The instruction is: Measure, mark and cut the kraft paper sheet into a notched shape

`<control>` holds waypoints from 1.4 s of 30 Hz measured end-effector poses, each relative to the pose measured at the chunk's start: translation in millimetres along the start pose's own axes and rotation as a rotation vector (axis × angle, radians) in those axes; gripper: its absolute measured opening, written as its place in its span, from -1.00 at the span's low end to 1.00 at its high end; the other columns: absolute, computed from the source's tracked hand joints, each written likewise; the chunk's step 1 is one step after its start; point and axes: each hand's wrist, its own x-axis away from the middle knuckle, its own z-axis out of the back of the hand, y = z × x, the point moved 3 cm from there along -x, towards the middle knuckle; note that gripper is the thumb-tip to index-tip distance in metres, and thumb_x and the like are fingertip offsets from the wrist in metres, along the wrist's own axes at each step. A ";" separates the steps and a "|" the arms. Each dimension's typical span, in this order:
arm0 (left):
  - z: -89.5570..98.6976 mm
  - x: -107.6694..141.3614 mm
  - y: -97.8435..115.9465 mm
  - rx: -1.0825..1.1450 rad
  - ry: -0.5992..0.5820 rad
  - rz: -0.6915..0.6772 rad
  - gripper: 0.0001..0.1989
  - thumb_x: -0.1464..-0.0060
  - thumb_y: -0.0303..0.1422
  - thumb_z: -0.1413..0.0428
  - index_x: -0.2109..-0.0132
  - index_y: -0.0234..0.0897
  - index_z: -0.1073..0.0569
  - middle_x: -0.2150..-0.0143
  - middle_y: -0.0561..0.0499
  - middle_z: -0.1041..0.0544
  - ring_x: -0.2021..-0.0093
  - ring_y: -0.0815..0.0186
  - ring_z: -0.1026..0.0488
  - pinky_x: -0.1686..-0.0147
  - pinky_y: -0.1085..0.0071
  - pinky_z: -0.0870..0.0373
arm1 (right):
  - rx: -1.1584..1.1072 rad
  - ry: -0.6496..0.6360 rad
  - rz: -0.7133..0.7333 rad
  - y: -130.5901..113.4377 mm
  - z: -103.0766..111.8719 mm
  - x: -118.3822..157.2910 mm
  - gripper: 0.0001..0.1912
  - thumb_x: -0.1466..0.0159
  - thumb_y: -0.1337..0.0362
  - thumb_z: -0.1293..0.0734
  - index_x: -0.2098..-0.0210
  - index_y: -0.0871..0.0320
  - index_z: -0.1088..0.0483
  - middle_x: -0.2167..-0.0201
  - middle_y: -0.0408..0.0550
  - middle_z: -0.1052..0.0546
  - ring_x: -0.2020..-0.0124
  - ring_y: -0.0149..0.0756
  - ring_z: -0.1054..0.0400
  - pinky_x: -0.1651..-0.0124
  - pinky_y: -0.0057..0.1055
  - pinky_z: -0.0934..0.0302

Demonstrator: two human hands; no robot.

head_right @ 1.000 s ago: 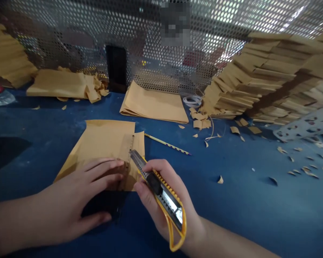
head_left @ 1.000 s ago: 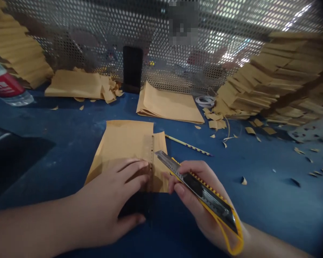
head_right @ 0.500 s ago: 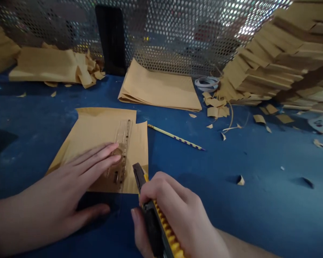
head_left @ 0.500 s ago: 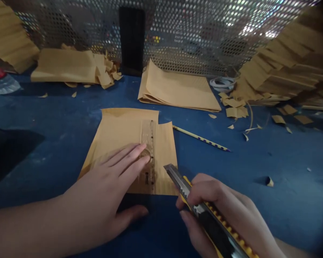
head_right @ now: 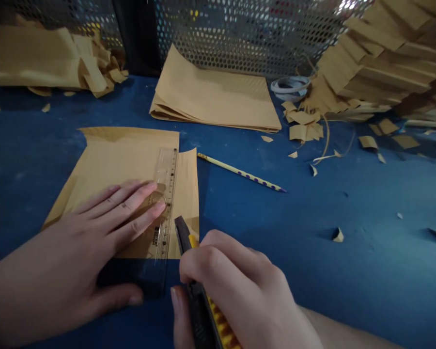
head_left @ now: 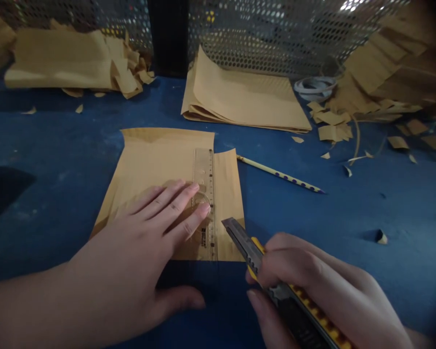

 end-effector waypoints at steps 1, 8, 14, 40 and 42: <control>-0.6 0.2 -0.5 0.007 0.005 0.003 -0.02 -0.04 0.32 0.03 -0.43 -0.17 -0.05 -0.50 -0.15 0.11 -0.47 -0.05 0.08 -0.35 -0.04 -0.07 | -0.005 -0.001 -0.001 0.2 -0.1 0.5 -0.77 -0.12 0.53 -0.32 0.29 0.12 -0.29 0.47 -0.24 -0.30 0.56 -0.55 -0.21 0.50 -0.60 -0.21; 6.0 -2.4 4.1 -0.013 -0.077 0.097 -0.01 0.00 0.28 -0.07 -0.42 -0.16 -0.08 -0.50 -0.11 0.10 -0.48 0.05 0.11 -0.41 0.07 0.03 | -0.005 0.000 -0.019 -0.2 -1.4 -1.2 -0.77 -0.12 0.50 -0.32 0.29 0.11 -0.28 0.48 -0.25 -0.31 0.57 -0.56 -0.21 0.51 -0.60 -0.23; 6.8 -3.2 3.4 0.004 -0.083 0.102 -0.03 -0.01 0.25 -0.08 -0.42 -0.14 -0.08 -0.50 -0.08 0.11 -0.48 0.06 0.10 -0.42 0.09 0.05 | 0.019 0.010 -0.036 -0.3 0.6 -1.2 -0.79 -0.14 0.50 -0.31 0.31 0.10 -0.26 0.47 -0.25 -0.31 0.59 -0.58 -0.20 0.53 -0.62 -0.21; 0.0 -2.2 -1.6 0.048 -0.047 0.025 -0.02 -0.05 0.29 -0.02 -0.43 -0.19 -0.05 -0.50 -0.17 0.13 -0.48 -0.05 0.10 -0.39 -0.08 0.01 | 0.047 0.013 -0.038 -0.3 2.0 0.8 -0.78 -0.11 0.51 -0.32 0.33 0.09 -0.27 0.50 -0.24 -0.30 0.60 -0.55 -0.21 0.53 -0.60 -0.23; -0.1 -2.2 -1.9 0.053 -0.044 0.024 -0.02 -0.05 0.30 -0.01 -0.43 -0.19 -0.07 -0.50 -0.17 0.12 -0.47 -0.07 0.09 -0.38 -0.09 0.01 | 0.056 0.017 -0.045 -0.3 1.9 1.5 -0.78 -0.11 0.50 -0.33 0.33 0.09 -0.27 0.50 -0.24 -0.29 0.60 -0.55 -0.20 0.55 -0.61 -0.23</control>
